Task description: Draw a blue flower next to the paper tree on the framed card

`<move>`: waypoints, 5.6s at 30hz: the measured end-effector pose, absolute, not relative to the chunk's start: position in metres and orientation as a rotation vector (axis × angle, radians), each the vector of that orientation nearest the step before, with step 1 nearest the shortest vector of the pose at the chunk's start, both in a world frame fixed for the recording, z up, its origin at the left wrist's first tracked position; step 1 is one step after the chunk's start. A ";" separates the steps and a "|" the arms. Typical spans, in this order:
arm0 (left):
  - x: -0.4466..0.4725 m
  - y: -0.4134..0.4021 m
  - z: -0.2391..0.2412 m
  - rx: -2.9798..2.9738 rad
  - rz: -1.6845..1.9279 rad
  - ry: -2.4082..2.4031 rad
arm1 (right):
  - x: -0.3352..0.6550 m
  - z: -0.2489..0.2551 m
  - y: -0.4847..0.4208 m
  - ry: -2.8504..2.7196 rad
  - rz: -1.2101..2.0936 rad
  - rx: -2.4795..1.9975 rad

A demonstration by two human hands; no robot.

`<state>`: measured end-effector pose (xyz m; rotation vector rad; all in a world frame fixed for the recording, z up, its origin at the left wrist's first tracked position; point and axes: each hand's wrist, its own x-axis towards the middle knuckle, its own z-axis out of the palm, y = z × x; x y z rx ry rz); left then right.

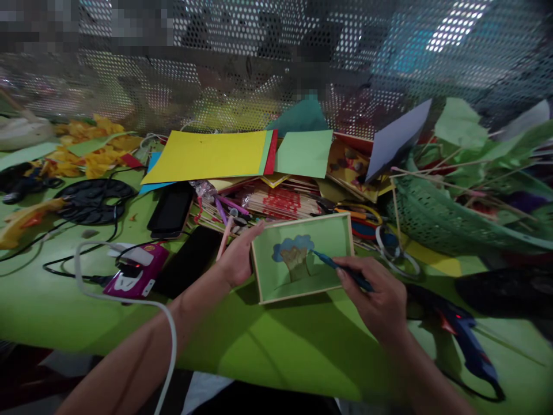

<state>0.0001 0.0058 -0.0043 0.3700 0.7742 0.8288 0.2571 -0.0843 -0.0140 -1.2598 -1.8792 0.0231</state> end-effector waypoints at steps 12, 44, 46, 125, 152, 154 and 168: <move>0.002 0.003 0.001 0.385 0.823 0.803 | 0.254 -0.013 -0.083 -1.909 0.026 -1.244; -0.001 0.006 -0.007 0.416 0.859 0.755 | 0.255 -0.013 -0.083 -1.891 0.016 -1.255; -0.001 0.006 -0.007 0.401 0.842 0.761 | 0.254 -0.012 -0.083 -1.898 0.009 -1.247; 0.001 0.005 -0.001 0.380 0.831 0.800 | 0.254 -0.010 -0.083 -1.924 0.040 -1.221; 0.000 0.005 -0.008 0.423 0.863 0.718 | 0.255 -0.010 -0.083 -1.933 0.046 -1.204; 0.000 0.005 -0.008 0.414 0.866 0.721 | 0.255 -0.010 -0.083 -1.929 0.036 -1.211; 0.001 0.004 -0.005 0.423 0.855 0.736 | 0.257 -0.013 -0.083 -1.913 0.045 -1.223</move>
